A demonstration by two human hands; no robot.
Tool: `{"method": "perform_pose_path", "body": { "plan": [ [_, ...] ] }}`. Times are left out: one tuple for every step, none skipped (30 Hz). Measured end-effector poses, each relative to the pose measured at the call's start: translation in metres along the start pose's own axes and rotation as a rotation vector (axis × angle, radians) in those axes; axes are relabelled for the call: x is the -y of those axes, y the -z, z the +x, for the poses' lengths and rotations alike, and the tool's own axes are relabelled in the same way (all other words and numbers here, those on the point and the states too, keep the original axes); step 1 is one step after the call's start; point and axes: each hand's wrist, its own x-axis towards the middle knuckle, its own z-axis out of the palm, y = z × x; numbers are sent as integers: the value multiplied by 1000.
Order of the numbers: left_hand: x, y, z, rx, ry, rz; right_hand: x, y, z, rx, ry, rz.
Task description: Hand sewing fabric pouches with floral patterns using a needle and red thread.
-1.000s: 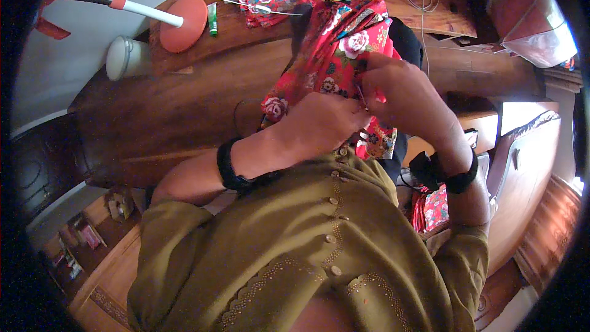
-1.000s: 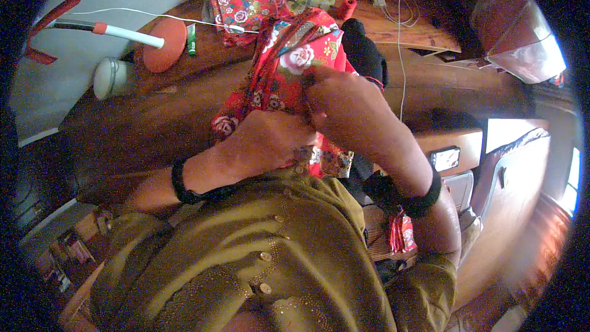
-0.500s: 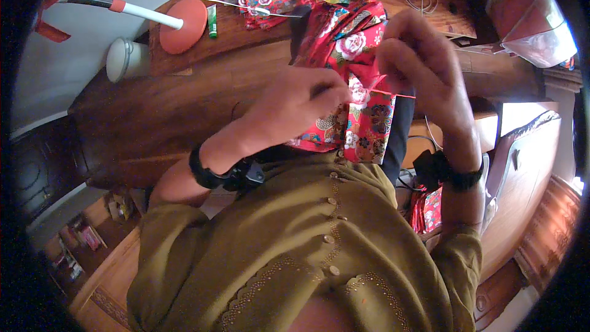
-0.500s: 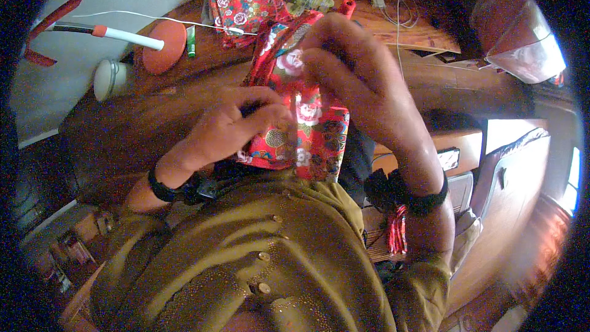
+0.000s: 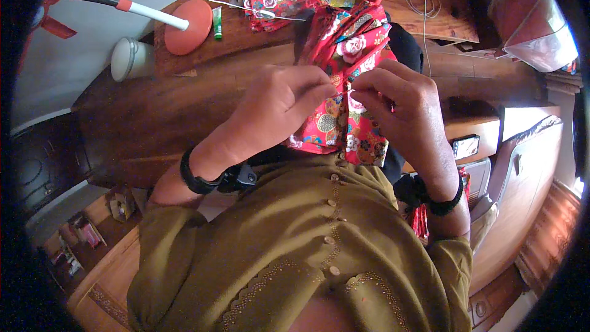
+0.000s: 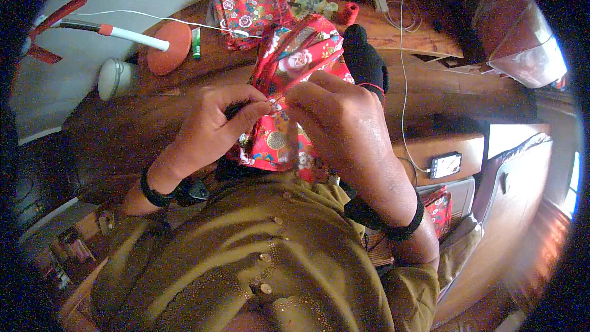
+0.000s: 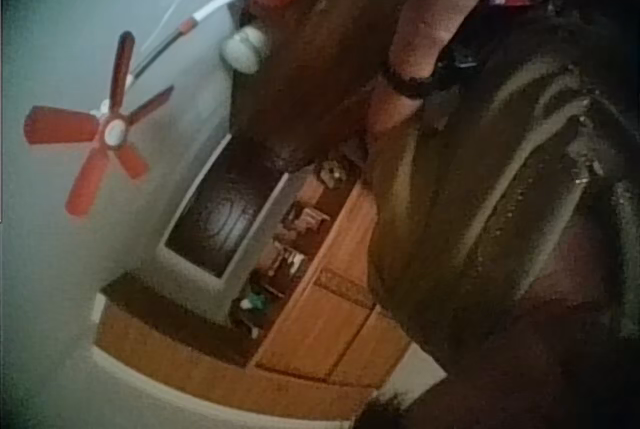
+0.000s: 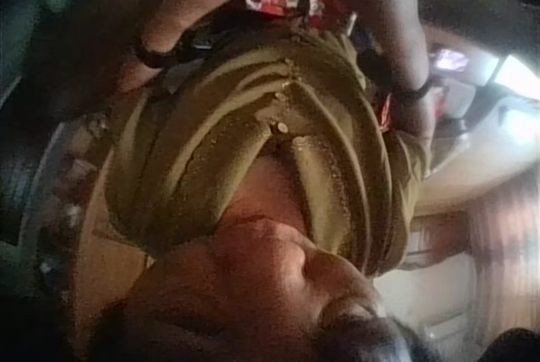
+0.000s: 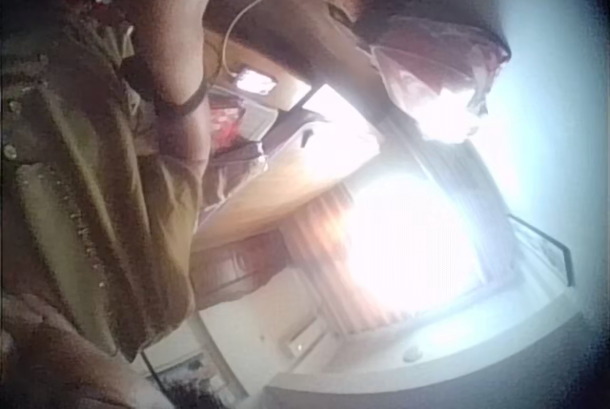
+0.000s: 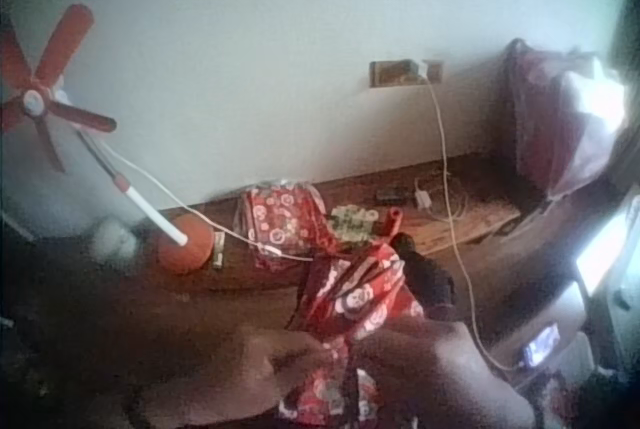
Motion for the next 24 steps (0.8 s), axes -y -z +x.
{"method": "perform_pose_path", "body": {
  "plan": [
    [3, -2, 0, -1, 0, 0, 0, 0, 1, 1, 1, 0],
    [6, -5, 0, -68, -84, 3, 0, -1, 1, 3, 6, -9],
    [8, -7, 0, -135, -169, 6, 1, -1, 2, 6, 11, -19],
    [7, -7, 0, -135, -168, 5, 0, -2, 2, 6, 11, -19],
    [6, -6, 1, -140, -193, 29, 0, -2, 3, 10, 11, -27],
    [5, -6, 1, -144, -217, 54, 0, -3, 3, 13, 12, -35],
    [5, -6, 1, -144, -217, 53, 0, -4, 4, 13, 12, -35],
    [5, -6, 1, -147, -230, 81, -1, -5, 4, 7, 23, -30],
    [6, -6, 1, -149, -242, 109, -2, -5, 5, 0, 35, -25],
    [4, -6, 0, -149, -242, 108, -2, -6, 6, 0, 34, -25],
    [2, -6, -2, -134, -225, 115, -1, -6, 8, -16, 32, -36],
    [1, -6, -2, -119, -207, 123, 0, -7, 9, -33, 29, -46],
    [2, -5, -2, -120, -207, 123, 2, -6, 10, -32, 31, -45],
    [4, -5, -2, -112, -207, 119, 4, -5, 11, 3, -29, 46],
    [5, -4, -1, -103, -207, 115, 6, -5, 12, 38, -88, 137],
    [5, -5, -2, -105, -207, 117, 3, -8, 11, 39, -85, 137],
    [4, -6, -3, -95, -149, 70, -3, -13, 9, 56, -127, 277],
    [3, -7, -3, -84, -91, 24, -7, -15, 8, 73, -168, 418],
    [5, -8, -3, -89, -89, 27, -7, -13, 9, 77, -163, 420],
    [9, -11, -2, -70, -112, -17, -6, -9, 9, 123, -232, 468],
    [10, -12, -1, -50, -135, -61, -4, -8, 10, 169, -302, 515],
    [7, -14, 0, -52, -135, -61, -3, -8, 9, 170, -300, 515],
    [1, -14, 1, -30, -90, -107, -2, -9, 8, 121, -312, 605],
    [-2, -14, 2, -7, -46, -154, -2, -9, 6, 69, -324, 693]
  ]
}}
